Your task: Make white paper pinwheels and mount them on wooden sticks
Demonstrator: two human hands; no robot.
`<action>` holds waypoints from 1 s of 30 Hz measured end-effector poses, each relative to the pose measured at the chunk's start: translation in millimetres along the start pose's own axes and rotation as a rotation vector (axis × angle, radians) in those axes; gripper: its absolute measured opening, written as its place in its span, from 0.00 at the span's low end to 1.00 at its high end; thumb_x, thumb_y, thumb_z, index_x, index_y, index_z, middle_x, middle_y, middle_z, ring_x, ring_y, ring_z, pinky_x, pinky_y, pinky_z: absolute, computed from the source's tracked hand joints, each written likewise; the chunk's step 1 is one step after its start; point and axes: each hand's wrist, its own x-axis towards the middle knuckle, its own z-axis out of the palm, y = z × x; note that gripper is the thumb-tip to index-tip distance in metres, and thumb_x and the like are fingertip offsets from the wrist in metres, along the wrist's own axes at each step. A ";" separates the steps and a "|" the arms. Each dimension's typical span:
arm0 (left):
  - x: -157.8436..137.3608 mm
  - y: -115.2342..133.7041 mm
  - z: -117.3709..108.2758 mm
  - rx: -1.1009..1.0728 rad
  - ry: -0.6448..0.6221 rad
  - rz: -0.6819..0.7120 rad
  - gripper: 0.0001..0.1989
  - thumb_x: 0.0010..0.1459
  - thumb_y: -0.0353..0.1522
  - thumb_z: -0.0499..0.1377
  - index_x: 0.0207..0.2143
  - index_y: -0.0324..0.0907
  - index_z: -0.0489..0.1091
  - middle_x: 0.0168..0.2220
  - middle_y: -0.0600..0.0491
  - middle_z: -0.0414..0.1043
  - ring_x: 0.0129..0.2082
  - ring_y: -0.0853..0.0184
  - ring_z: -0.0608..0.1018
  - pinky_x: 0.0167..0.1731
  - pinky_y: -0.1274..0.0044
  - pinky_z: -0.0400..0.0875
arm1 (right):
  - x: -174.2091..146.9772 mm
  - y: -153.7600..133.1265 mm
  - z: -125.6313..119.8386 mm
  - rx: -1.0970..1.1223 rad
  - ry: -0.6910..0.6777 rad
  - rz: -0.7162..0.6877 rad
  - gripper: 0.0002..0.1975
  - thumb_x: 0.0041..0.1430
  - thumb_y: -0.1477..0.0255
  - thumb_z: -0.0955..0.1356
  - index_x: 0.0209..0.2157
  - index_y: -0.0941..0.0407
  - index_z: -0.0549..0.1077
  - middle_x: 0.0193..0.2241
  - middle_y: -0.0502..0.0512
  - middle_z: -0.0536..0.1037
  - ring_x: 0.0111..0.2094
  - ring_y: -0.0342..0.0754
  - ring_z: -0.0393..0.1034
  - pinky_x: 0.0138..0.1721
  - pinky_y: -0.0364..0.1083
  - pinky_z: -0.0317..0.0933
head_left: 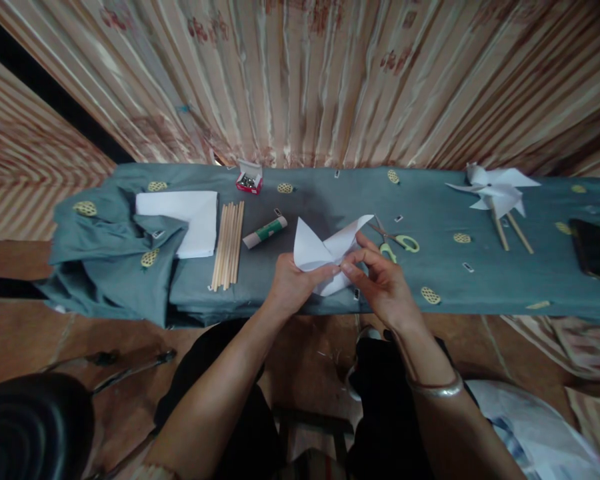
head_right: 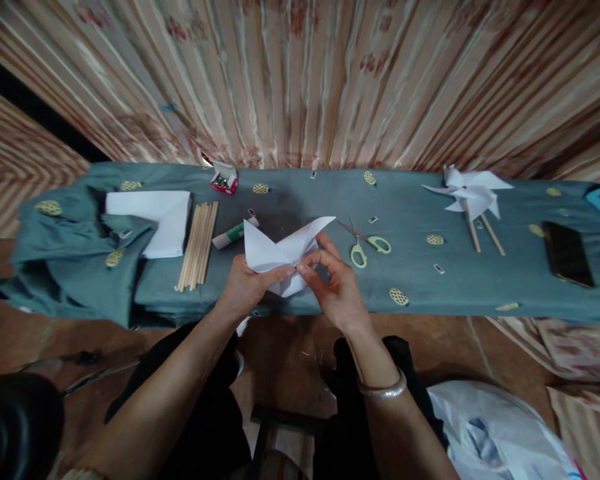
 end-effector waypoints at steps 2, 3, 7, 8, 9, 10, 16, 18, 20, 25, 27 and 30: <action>-0.6 1.1 0.0 -0.011 0.010 -0.005 0.14 0.32 0.33 0.72 0.25 0.36 0.78 0.24 0.53 0.77 0.23 0.70 0.75 0.26 0.79 0.70 | -0.1 -0.7 1.2 0.003 0.001 -0.005 0.08 0.53 0.62 0.70 0.29 0.51 0.75 0.58 0.57 0.69 0.66 0.56 0.52 0.65 0.60 0.44; -1.0 1.7 0.0 -0.018 0.013 -0.005 0.14 0.32 0.33 0.72 0.24 0.36 0.78 0.24 0.53 0.77 0.23 0.70 0.75 0.26 0.79 0.70 | -0.3 -1.2 1.7 0.002 0.003 -0.011 0.08 0.53 0.62 0.71 0.29 0.52 0.75 0.57 0.57 0.70 0.65 0.56 0.53 0.65 0.60 0.44; -2.1 3.9 -0.7 -0.027 0.022 0.001 0.13 0.33 0.32 0.72 0.25 0.36 0.78 0.24 0.53 0.77 0.24 0.69 0.75 0.27 0.78 0.71 | -1.6 -2.3 2.8 0.008 0.027 -0.032 0.07 0.53 0.64 0.71 0.29 0.52 0.74 0.58 0.56 0.69 0.65 0.55 0.54 0.64 0.60 0.44; -2.2 4.2 -1.0 -0.023 0.019 0.001 0.14 0.33 0.33 0.72 0.25 0.36 0.78 0.25 0.53 0.77 0.24 0.69 0.75 0.28 0.78 0.71 | -1.8 -2.0 2.9 0.014 0.034 -0.036 0.07 0.53 0.64 0.72 0.29 0.52 0.74 0.59 0.56 0.68 0.64 0.55 0.55 0.64 0.60 0.45; -2.2 4.4 -1.3 -0.017 0.015 0.000 0.14 0.33 0.33 0.72 0.26 0.36 0.78 0.25 0.53 0.78 0.25 0.68 0.76 0.28 0.78 0.71 | -1.9 -1.2 3.0 0.021 0.040 -0.040 0.07 0.53 0.64 0.72 0.30 0.52 0.73 0.60 0.56 0.67 0.64 0.55 0.55 0.64 0.60 0.45; -2.1 4.5 -1.6 -0.012 0.011 -0.003 0.15 0.33 0.33 0.72 0.26 0.36 0.78 0.25 0.52 0.78 0.25 0.68 0.76 0.28 0.77 0.71 | -1.9 0.1 3.3 0.028 0.048 -0.043 0.07 0.53 0.65 0.72 0.30 0.52 0.73 0.60 0.56 0.66 0.63 0.55 0.57 0.64 0.60 0.46; -1.8 5.9 -1.6 -0.018 0.014 -0.023 0.15 0.32 0.34 0.72 0.25 0.35 0.78 0.25 0.51 0.78 0.24 0.68 0.76 0.27 0.77 0.71 | 0.3 8.3 6.9 0.088 0.163 -0.021 0.25 0.47 0.65 0.75 0.48 0.51 0.69 0.63 0.57 0.62 0.63 0.55 0.57 0.64 0.58 0.50; -2.0 6.8 -1.5 -0.022 0.017 -0.034 0.14 0.32 0.33 0.72 0.24 0.35 0.78 0.24 0.52 0.77 0.23 0.68 0.75 0.26 0.78 0.70 | 1.0 7.6 7.4 0.119 0.158 0.001 0.34 0.46 0.65 0.75 0.55 0.52 0.65 0.62 0.59 0.63 0.63 0.55 0.56 0.65 0.57 0.49; -2.1 7.3 -1.7 -0.023 0.007 -0.048 0.13 0.32 0.33 0.72 0.24 0.35 0.78 0.24 0.52 0.77 0.23 0.69 0.75 0.25 0.78 0.70 | 1.4 4.7 7.0 0.175 0.128 0.023 0.38 0.45 0.66 0.76 0.58 0.52 0.62 0.61 0.59 0.64 0.63 0.55 0.58 0.64 0.56 0.52; -2.9 7.3 -2.9 -0.061 -0.026 -0.068 0.14 0.31 0.32 0.72 0.24 0.36 0.78 0.23 0.53 0.77 0.23 0.69 0.75 0.26 0.78 0.70 | 0.0 -5.8 2.3 0.343 -0.005 0.189 0.44 0.44 0.65 0.76 0.60 0.51 0.56 0.44 0.54 0.79 0.40 0.52 0.76 0.42 0.51 0.71; -3.9 7.6 -3.1 -0.061 -0.028 -0.081 0.14 0.30 0.32 0.73 0.24 0.36 0.77 0.23 0.53 0.77 0.23 0.69 0.75 0.27 0.78 0.71 | -0.9 -8.9 -0.5 0.347 -0.018 0.244 0.45 0.42 0.65 0.77 0.60 0.51 0.56 0.35 0.49 0.81 0.32 0.49 0.76 0.35 0.48 0.71; -5.6 7.6 -3.2 -0.055 -0.026 -0.091 0.14 0.30 0.33 0.73 0.24 0.36 0.77 0.24 0.53 0.77 0.24 0.68 0.76 0.28 0.77 0.72 | -1.4 -12.3 -3.3 0.354 -0.025 0.284 0.44 0.39 0.66 0.79 0.58 0.51 0.60 0.28 0.45 0.81 0.27 0.47 0.75 0.29 0.45 0.69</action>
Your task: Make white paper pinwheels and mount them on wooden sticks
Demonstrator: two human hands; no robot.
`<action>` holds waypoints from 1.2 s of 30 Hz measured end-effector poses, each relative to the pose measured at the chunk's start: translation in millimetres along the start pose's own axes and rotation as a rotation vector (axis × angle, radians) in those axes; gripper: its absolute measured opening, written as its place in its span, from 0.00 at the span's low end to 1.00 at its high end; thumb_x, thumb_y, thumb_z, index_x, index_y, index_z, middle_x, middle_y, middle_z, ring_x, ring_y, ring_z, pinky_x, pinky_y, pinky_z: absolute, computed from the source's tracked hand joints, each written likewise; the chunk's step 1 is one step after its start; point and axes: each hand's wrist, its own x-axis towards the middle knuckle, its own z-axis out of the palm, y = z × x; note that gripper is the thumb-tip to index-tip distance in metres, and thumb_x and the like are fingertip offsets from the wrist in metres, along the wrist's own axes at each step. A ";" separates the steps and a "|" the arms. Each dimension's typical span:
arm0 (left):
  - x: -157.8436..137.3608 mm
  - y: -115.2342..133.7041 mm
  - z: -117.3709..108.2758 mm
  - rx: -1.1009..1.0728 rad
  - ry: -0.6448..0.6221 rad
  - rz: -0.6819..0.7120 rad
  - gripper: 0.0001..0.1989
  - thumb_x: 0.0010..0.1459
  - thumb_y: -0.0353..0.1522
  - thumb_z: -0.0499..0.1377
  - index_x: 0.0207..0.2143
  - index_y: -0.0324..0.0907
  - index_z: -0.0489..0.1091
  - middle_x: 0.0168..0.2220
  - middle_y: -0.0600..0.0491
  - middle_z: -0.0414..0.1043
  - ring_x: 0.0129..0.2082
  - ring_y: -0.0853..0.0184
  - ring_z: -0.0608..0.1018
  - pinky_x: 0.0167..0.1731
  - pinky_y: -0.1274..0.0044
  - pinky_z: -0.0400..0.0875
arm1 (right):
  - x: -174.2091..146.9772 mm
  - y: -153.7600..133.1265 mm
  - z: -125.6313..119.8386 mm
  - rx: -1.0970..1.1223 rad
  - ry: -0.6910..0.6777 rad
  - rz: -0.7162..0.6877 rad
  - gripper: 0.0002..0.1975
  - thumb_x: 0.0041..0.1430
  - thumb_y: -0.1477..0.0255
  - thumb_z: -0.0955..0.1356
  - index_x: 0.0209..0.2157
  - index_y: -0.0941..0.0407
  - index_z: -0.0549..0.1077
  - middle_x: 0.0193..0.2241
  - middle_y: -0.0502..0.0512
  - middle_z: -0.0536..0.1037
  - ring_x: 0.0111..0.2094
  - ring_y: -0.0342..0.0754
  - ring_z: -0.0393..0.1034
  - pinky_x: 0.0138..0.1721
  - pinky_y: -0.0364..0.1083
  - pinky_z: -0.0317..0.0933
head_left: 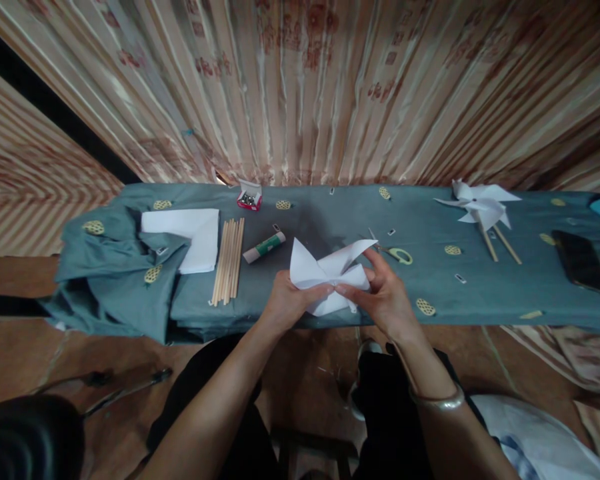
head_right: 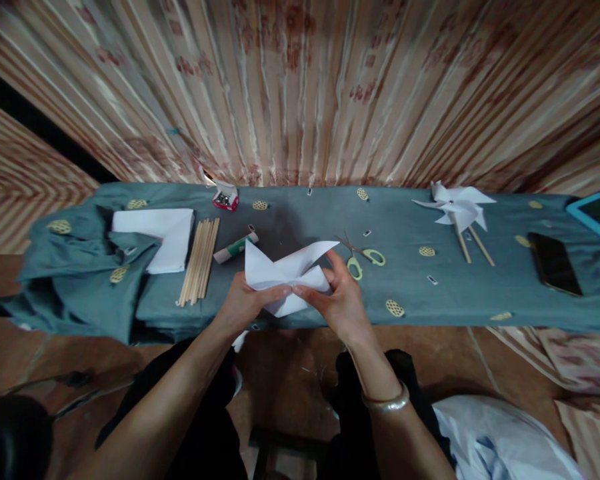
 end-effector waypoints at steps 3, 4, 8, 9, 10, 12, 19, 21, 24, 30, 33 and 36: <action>-0.9 -1.7 0.2 -0.012 0.011 0.011 0.15 0.30 0.33 0.73 0.24 0.36 0.78 0.24 0.52 0.78 0.24 0.67 0.76 0.28 0.77 0.72 | -0.6 -2.5 1.2 0.025 0.010 0.031 0.42 0.35 0.68 0.79 0.54 0.51 0.64 0.26 0.45 0.81 0.24 0.47 0.74 0.26 0.44 0.68; -1.1 -2.3 0.3 -0.013 0.018 0.014 0.15 0.31 0.33 0.73 0.25 0.36 0.78 0.24 0.52 0.78 0.24 0.67 0.77 0.28 0.76 0.73 | -0.7 -3.0 2.1 0.031 0.016 0.035 0.42 0.34 0.68 0.80 0.53 0.50 0.64 0.26 0.45 0.81 0.23 0.47 0.74 0.26 0.44 0.68; -2.0 -2.5 1.4 0.002 0.039 0.004 0.15 0.30 0.33 0.72 0.24 0.37 0.78 0.25 0.51 0.78 0.24 0.66 0.77 0.27 0.76 0.73 | -1.0 -3.7 4.9 0.035 0.042 0.013 0.42 0.35 0.67 0.79 0.55 0.50 0.64 0.24 0.45 0.80 0.23 0.47 0.73 0.25 0.44 0.67; -2.3 -2.1 1.7 0.001 0.039 0.001 0.14 0.30 0.33 0.72 0.24 0.37 0.78 0.25 0.51 0.78 0.24 0.66 0.77 0.27 0.76 0.73 | -1.0 -3.6 5.1 0.034 0.043 0.007 0.44 0.35 0.66 0.79 0.56 0.50 0.63 0.24 0.44 0.80 0.23 0.46 0.73 0.25 0.44 0.67; -2.6 -1.7 2.0 -0.003 0.039 -0.002 0.14 0.30 0.33 0.72 0.24 0.37 0.78 0.25 0.51 0.78 0.24 0.66 0.77 0.27 0.76 0.72 | -0.9 -3.3 5.0 0.033 0.042 0.004 0.45 0.35 0.66 0.79 0.57 0.50 0.62 0.24 0.44 0.80 0.22 0.46 0.72 0.25 0.43 0.67; -3.2 -1.3 2.4 -0.012 0.037 -0.009 0.15 0.30 0.33 0.73 0.25 0.37 0.78 0.25 0.52 0.78 0.24 0.67 0.77 0.28 0.76 0.72 | -0.9 -2.3 4.4 0.030 0.032 -0.001 0.47 0.35 0.66 0.79 0.59 0.50 0.61 0.24 0.43 0.80 0.22 0.45 0.72 0.25 0.43 0.67; -3.2 -10.2 1.3 -0.002 0.063 0.010 0.16 0.33 0.34 0.72 0.27 0.36 0.78 0.26 0.52 0.78 0.25 0.67 0.76 0.28 0.77 0.72 | -2.1 2.8 4.4 -0.018 0.067 -0.027 0.47 0.39 0.66 0.78 0.61 0.50 0.59 0.26 0.45 0.80 0.23 0.46 0.71 0.24 0.45 0.67; -2.7 -12.7 1.0 0.013 0.058 0.023 0.16 0.34 0.35 0.72 0.27 0.36 0.78 0.25 0.53 0.77 0.24 0.68 0.75 0.26 0.78 0.70 | -2.6 4.1 5.2 -0.040 0.080 -0.049 0.46 0.41 0.66 0.78 0.61 0.49 0.59 0.27 0.46 0.80 0.23 0.47 0.71 0.24 0.46 0.68; -2.3 -12.7 2.0 0.024 0.048 0.039 0.16 0.35 0.36 0.72 0.28 0.36 0.78 0.22 0.55 0.75 0.22 0.71 0.72 0.24 0.79 0.67 | -2.6 5.6 5.9 -0.061 0.092 -0.083 0.44 0.42 0.66 0.78 0.61 0.49 0.60 0.27 0.46 0.80 0.25 0.48 0.72 0.25 0.47 0.69; -2.4 -8.4 4.8 0.039 0.065 0.039 0.16 0.35 0.35 0.72 0.27 0.37 0.76 0.23 0.56 0.73 0.23 0.71 0.72 0.25 0.80 0.66 | -1.5 6.6 5.2 -0.079 0.091 -0.084 0.42 0.43 0.65 0.77 0.60 0.49 0.61 0.27 0.46 0.79 0.25 0.48 0.72 0.26 0.48 0.69; -2.0 -8.5 3.8 0.040 0.051 0.040 0.14 0.35 0.35 0.71 0.26 0.37 0.76 0.21 0.56 0.73 0.22 0.72 0.71 0.24 0.80 0.66 | -1.1 6.1 4.8 -0.080 0.089 -0.068 0.41 0.42 0.65 0.77 0.59 0.49 0.63 0.27 0.46 0.80 0.25 0.47 0.72 0.26 0.48 0.69; -1.6 -8.4 2.5 0.051 0.034 0.046 0.13 0.35 0.35 0.71 0.25 0.38 0.76 0.21 0.56 0.72 0.22 0.72 0.71 0.24 0.81 0.66 | -0.7 5.5 4.4 -0.086 0.086 -0.067 0.39 0.41 0.66 0.77 0.57 0.50 0.65 0.26 0.46 0.79 0.25 0.48 0.72 0.26 0.48 0.69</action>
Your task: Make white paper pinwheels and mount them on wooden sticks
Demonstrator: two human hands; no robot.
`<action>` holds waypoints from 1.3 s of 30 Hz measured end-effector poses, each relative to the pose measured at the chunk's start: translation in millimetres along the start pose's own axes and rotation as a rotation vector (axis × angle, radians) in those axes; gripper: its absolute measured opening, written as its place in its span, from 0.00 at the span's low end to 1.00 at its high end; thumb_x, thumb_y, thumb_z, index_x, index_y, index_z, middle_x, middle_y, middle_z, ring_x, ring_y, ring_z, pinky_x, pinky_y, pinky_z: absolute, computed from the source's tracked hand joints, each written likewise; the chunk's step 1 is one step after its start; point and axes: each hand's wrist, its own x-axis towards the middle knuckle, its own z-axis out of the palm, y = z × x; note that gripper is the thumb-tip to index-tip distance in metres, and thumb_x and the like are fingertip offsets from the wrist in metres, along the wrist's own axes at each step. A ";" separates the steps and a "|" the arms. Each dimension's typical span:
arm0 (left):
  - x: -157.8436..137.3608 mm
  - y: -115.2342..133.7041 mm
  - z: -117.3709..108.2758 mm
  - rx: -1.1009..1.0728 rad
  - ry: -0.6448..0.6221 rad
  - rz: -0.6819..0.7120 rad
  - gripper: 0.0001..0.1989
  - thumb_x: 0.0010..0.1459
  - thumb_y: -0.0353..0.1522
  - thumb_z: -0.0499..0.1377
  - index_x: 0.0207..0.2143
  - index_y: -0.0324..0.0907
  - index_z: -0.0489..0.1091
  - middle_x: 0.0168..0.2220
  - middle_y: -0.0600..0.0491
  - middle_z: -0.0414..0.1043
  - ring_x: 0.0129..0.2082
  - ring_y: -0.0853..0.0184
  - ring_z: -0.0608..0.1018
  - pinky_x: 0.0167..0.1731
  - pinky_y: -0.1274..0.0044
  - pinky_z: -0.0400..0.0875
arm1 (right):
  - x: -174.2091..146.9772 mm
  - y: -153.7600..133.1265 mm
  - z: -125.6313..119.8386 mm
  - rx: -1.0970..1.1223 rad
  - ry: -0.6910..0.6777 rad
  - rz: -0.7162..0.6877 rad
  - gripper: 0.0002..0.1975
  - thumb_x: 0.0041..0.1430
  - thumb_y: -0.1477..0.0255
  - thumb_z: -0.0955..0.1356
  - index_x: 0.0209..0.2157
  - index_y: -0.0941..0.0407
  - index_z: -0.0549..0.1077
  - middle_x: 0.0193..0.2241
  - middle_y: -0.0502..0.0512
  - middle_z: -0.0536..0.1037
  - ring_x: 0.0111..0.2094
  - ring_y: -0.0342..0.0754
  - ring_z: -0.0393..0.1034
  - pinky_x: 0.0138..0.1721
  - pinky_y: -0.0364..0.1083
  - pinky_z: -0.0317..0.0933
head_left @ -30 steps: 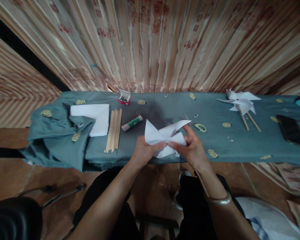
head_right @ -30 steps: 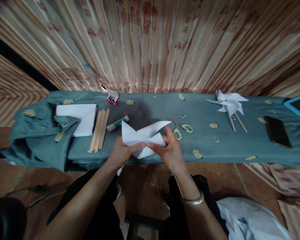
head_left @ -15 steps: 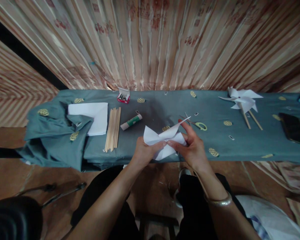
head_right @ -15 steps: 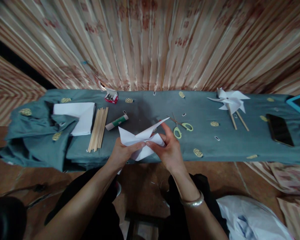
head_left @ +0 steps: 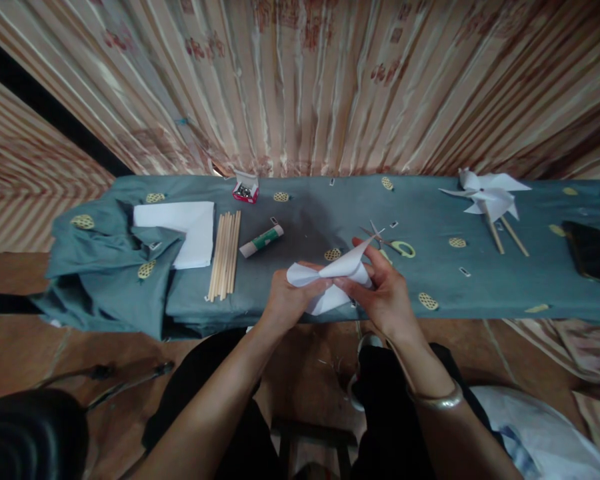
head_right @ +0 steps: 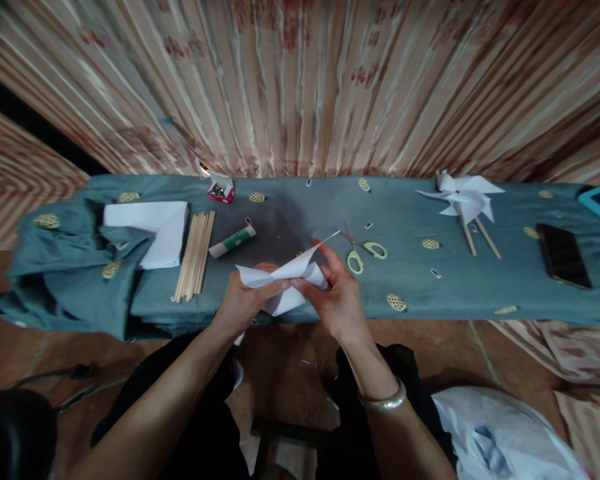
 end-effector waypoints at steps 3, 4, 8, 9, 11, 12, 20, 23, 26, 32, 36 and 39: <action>0.4 1.1 -0.4 0.019 -0.002 -0.004 0.12 0.35 0.35 0.71 0.24 0.38 0.75 0.20 0.57 0.72 0.21 0.72 0.70 0.23 0.81 0.65 | 0.3 0.6 -0.3 0.005 -0.003 0.005 0.38 0.41 0.67 0.78 0.55 0.50 0.67 0.25 0.45 0.78 0.24 0.48 0.71 0.25 0.47 0.68; 0.7 1.4 -0.3 0.019 0.000 -0.006 0.12 0.35 0.34 0.71 0.23 0.38 0.75 0.20 0.57 0.71 0.21 0.72 0.70 0.23 0.81 0.65 | 0.4 1.1 -0.4 0.014 -0.004 0.007 0.37 0.41 0.67 0.78 0.55 0.50 0.67 0.25 0.45 0.79 0.24 0.48 0.71 0.25 0.47 0.68; 1.9 2.7 0.1 -0.008 -0.006 0.000 0.12 0.34 0.33 0.71 0.23 0.37 0.75 0.20 0.57 0.72 0.21 0.72 0.71 0.23 0.81 0.65 | 0.9 3.5 0.0 0.047 -0.012 0.014 0.37 0.41 0.68 0.78 0.54 0.50 0.66 0.26 0.45 0.79 0.25 0.48 0.72 0.26 0.47 0.69; 2.2 3.0 0.1 -0.016 -0.007 0.004 0.12 0.34 0.33 0.71 0.23 0.37 0.75 0.21 0.57 0.72 0.22 0.72 0.71 0.23 0.81 0.65 | 1.2 3.8 0.3 0.053 -0.011 0.015 0.37 0.40 0.68 0.78 0.54 0.50 0.67 0.26 0.45 0.79 0.25 0.47 0.72 0.26 0.46 0.69; 2.7 3.5 0.0 -0.014 -0.015 0.007 0.11 0.35 0.32 0.71 0.23 0.37 0.76 0.21 0.57 0.73 0.22 0.72 0.71 0.24 0.81 0.65 | 2.0 4.0 1.2 0.060 -0.007 0.021 0.37 0.39 0.68 0.78 0.53 0.51 0.67 0.26 0.45 0.79 0.25 0.46 0.72 0.26 0.46 0.69; 2.8 3.5 -0.2 -0.003 -0.017 0.005 0.11 0.35 0.32 0.71 0.23 0.37 0.76 0.21 0.57 0.73 0.22 0.72 0.71 0.24 0.81 0.66 | 2.4 3.9 1.7 0.059 -0.003 0.023 0.37 0.39 0.68 0.78 0.53 0.51 0.67 0.25 0.45 0.79 0.24 0.46 0.72 0.26 0.45 0.68; 5.1 -5.5 -3.7 0.030 0.051 0.000 0.13 0.35 0.33 0.71 0.27 0.37 0.79 0.25 0.54 0.78 0.24 0.69 0.75 0.27 0.79 0.70 | 2.2 0.9 4.5 0.072 -0.006 0.011 0.34 0.38 0.67 0.78 0.49 0.52 0.68 0.24 0.45 0.78 0.22 0.44 0.70 0.24 0.43 0.66; 5.6 -7.5 -4.1 0.022 0.052 -0.004 0.14 0.35 0.33 0.72 0.28 0.36 0.79 0.27 0.51 0.79 0.26 0.67 0.77 0.28 0.78 0.72 | 1.5 -0.4 4.8 0.084 -0.022 0.025 0.31 0.37 0.67 0.78 0.46 0.53 0.69 0.24 0.45 0.78 0.21 0.42 0.68 0.22 0.41 0.64; 5.1 -6.0 -3.4 0.018 0.064 -0.006 0.15 0.33 0.33 0.72 0.27 0.35 0.79 0.26 0.50 0.79 0.25 0.66 0.77 0.26 0.78 0.72 | 1.8 0.1 4.4 0.088 -0.029 0.034 0.31 0.38 0.66 0.78 0.47 0.53 0.69 0.24 0.45 0.78 0.21 0.41 0.67 0.22 0.41 0.63; 4.5 -2.2 -1.8 -0.006 0.069 -0.020 0.15 0.31 0.33 0.73 0.25 0.35 0.79 0.26 0.50 0.79 0.24 0.66 0.77 0.26 0.77 0.73 | 3.1 3.0 2.7 0.016 -0.038 -0.006 0.32 0.42 0.63 0.76 0.50 0.54 0.67 0.24 0.45 0.77 0.22 0.42 0.68 0.23 0.42 0.63; 5.4 -2.8 -1.8 -0.003 0.067 -0.018 0.15 0.31 0.33 0.72 0.25 0.35 0.79 0.26 0.51 0.79 0.24 0.67 0.77 0.25 0.78 0.72 | 3.0 2.1 3.0 0.037 -0.032 -0.008 0.31 0.42 0.64 0.76 0.49 0.54 0.68 0.25 0.46 0.77 0.22 0.42 0.68 0.23 0.41 0.64; 5.6 -2.6 -2.4 0.020 0.062 -0.016 0.14 0.32 0.33 0.72 0.24 0.35 0.78 0.24 0.51 0.78 0.23 0.68 0.76 0.25 0.79 0.71 | 2.8 1.7 3.6 0.057 -0.032 -0.005 0.31 0.42 0.65 0.76 0.48 0.54 0.68 0.25 0.46 0.78 0.22 0.41 0.68 0.24 0.41 0.65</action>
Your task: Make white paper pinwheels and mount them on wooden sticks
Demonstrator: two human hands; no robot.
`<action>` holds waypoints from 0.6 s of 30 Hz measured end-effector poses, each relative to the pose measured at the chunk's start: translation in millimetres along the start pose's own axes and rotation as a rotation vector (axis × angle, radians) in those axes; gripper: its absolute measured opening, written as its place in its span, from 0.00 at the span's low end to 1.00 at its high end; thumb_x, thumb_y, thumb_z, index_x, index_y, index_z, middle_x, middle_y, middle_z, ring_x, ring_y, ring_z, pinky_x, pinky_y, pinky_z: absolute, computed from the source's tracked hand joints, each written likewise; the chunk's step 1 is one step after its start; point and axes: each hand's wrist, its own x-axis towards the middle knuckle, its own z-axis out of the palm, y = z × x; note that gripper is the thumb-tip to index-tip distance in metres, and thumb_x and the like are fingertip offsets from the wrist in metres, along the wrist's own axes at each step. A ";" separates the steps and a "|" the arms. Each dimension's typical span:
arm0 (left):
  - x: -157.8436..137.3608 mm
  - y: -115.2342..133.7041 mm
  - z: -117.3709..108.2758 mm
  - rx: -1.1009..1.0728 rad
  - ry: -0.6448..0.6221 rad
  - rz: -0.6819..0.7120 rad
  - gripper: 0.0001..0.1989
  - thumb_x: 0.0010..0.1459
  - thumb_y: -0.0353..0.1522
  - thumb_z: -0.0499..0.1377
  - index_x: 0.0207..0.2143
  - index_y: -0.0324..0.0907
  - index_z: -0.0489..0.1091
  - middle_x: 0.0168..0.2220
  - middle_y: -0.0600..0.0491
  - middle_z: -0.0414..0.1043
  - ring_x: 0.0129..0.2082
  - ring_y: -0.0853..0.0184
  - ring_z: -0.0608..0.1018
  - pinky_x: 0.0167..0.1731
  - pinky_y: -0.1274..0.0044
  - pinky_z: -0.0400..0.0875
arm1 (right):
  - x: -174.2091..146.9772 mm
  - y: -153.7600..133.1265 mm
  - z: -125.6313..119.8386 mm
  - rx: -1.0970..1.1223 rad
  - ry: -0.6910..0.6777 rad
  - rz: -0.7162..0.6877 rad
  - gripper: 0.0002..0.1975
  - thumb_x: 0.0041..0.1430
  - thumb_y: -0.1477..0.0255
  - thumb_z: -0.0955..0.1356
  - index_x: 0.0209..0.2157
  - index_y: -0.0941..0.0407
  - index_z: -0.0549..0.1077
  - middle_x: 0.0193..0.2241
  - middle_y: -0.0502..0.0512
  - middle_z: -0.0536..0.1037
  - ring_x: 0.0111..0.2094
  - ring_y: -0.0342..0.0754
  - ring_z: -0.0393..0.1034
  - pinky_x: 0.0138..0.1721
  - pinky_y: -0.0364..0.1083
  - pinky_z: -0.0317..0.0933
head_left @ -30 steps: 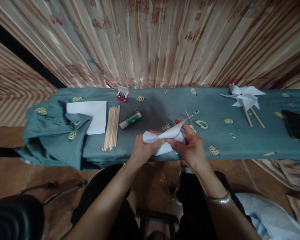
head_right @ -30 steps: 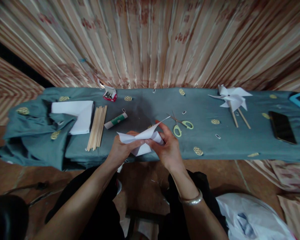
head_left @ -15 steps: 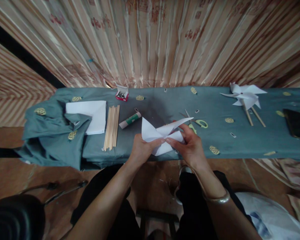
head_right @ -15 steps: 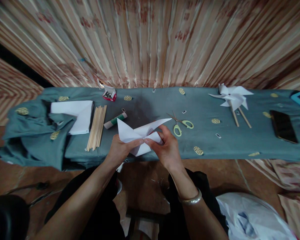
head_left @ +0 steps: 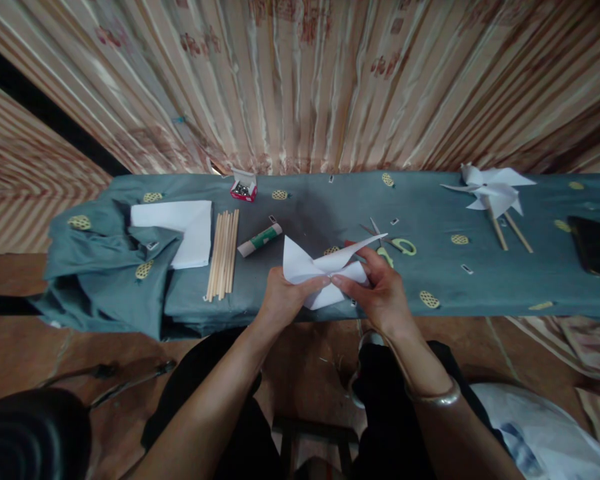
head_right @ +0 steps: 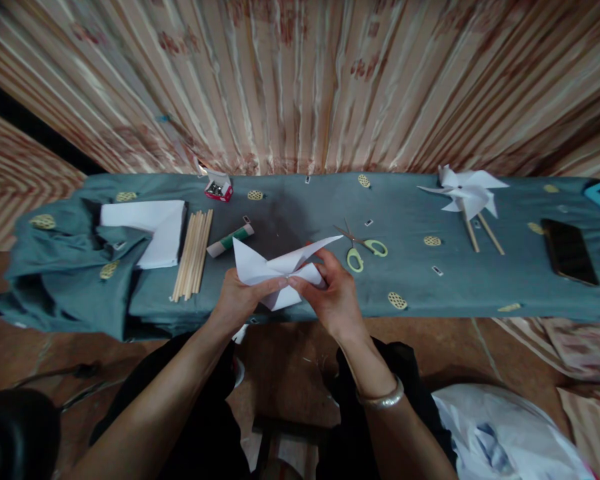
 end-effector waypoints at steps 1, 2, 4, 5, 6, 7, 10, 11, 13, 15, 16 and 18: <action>0.0 0.1 -0.3 0.010 -0.001 0.001 0.14 0.32 0.33 0.72 0.24 0.35 0.78 0.24 0.51 0.78 0.23 0.68 0.76 0.25 0.79 0.71 | 0.0 0.2 0.1 0.002 -0.003 0.003 0.31 0.42 0.65 0.76 0.49 0.54 0.68 0.26 0.46 0.78 0.23 0.41 0.69 0.24 0.41 0.65; 0.0 0.2 -0.6 0.016 -0.002 0.003 0.14 0.32 0.33 0.72 0.24 0.35 0.78 0.24 0.51 0.78 0.23 0.68 0.76 0.25 0.79 0.71 | -0.1 0.4 0.0 0.003 -0.006 0.006 0.31 0.42 0.65 0.76 0.49 0.54 0.68 0.26 0.46 0.78 0.23 0.42 0.69 0.24 0.41 0.65; -0.1 -0.1 -1.2 0.021 -0.006 0.010 0.14 0.33 0.33 0.72 0.24 0.35 0.78 0.24 0.52 0.78 0.24 0.68 0.76 0.25 0.78 0.71 | -0.2 1.1 -0.2 -0.003 -0.011 0.017 0.30 0.42 0.64 0.76 0.49 0.54 0.68 0.25 0.46 0.78 0.23 0.42 0.69 0.24 0.41 0.65; 0.0 -0.4 -1.5 0.021 -0.011 0.016 0.14 0.33 0.33 0.72 0.25 0.36 0.78 0.24 0.52 0.78 0.24 0.68 0.76 0.25 0.78 0.71 | -0.2 1.5 -0.4 -0.007 -0.014 0.021 0.30 0.43 0.64 0.76 0.49 0.54 0.68 0.25 0.46 0.78 0.23 0.43 0.70 0.24 0.42 0.66; 0.0 -0.8 -1.7 0.018 -0.015 0.021 0.14 0.33 0.33 0.72 0.25 0.36 0.78 0.24 0.52 0.78 0.24 0.68 0.76 0.26 0.79 0.71 | -0.2 1.8 -0.6 -0.008 -0.016 0.023 0.29 0.43 0.64 0.76 0.48 0.54 0.68 0.26 0.47 0.78 0.23 0.43 0.70 0.25 0.42 0.66; 0.1 -1.2 -1.8 0.015 -0.018 0.026 0.14 0.33 0.33 0.72 0.25 0.36 0.78 0.24 0.52 0.78 0.24 0.68 0.75 0.26 0.79 0.71 | -0.2 2.1 -0.7 -0.007 -0.015 0.024 0.30 0.43 0.64 0.76 0.48 0.54 0.69 0.26 0.47 0.78 0.24 0.44 0.70 0.25 0.43 0.67; 0.0 -2.2 -1.6 0.010 -0.021 0.022 0.14 0.34 0.33 0.72 0.25 0.35 0.78 0.25 0.52 0.78 0.24 0.68 0.76 0.26 0.78 0.71 | 0.0 2.8 -0.8 -0.004 0.005 0.022 0.31 0.41 0.63 0.76 0.49 0.55 0.69 0.28 0.50 0.80 0.26 0.46 0.73 0.27 0.45 0.69; 0.0 -2.3 -1.4 0.010 -0.021 0.017 0.14 0.34 0.33 0.72 0.26 0.35 0.78 0.25 0.52 0.78 0.24 0.68 0.76 0.26 0.78 0.71 | 0.2 3.0 -0.8 -0.010 0.011 0.022 0.32 0.41 0.63 0.76 0.49 0.56 0.69 0.29 0.51 0.80 0.27 0.47 0.73 0.28 0.46 0.69; -0.1 -2.2 -0.9 0.009 -0.024 0.010 0.14 0.34 0.33 0.72 0.26 0.35 0.78 0.25 0.52 0.78 0.24 0.68 0.76 0.26 0.78 0.71 | 0.4 3.8 -0.8 -0.030 0.016 0.015 0.32 0.41 0.62 0.76 0.49 0.56 0.70 0.29 0.52 0.80 0.28 0.48 0.74 0.28 0.47 0.69; 0.0 -1.8 -0.4 0.002 -0.026 0.009 0.14 0.34 0.33 0.72 0.25 0.35 0.78 0.25 0.52 0.78 0.24 0.67 0.76 0.26 0.78 0.71 | 0.7 4.9 -1.0 -0.043 0.014 0.003 0.32 0.41 0.61 0.76 0.49 0.57 0.70 0.30 0.52 0.80 0.28 0.49 0.74 0.29 0.47 0.69; 0.1 -1.5 -0.2 -0.001 -0.028 0.008 0.14 0.34 0.33 0.72 0.25 0.35 0.78 0.25 0.52 0.78 0.24 0.67 0.76 0.26 0.78 0.71 | 0.9 5.5 -1.2 -0.044 0.013 -0.002 0.32 0.41 0.61 0.76 0.49 0.57 0.70 0.30 0.53 0.81 0.29 0.49 0.74 0.29 0.47 0.70; 0.3 -1.0 0.1 -0.007 -0.031 0.007 0.13 0.34 0.33 0.72 0.25 0.35 0.78 0.24 0.52 0.78 0.23 0.68 0.76 0.26 0.78 0.71 | 1.2 6.6 -1.7 -0.043 0.012 -0.007 0.32 0.41 0.61 0.76 0.48 0.57 0.70 0.31 0.53 0.81 0.29 0.49 0.74 0.30 0.47 0.70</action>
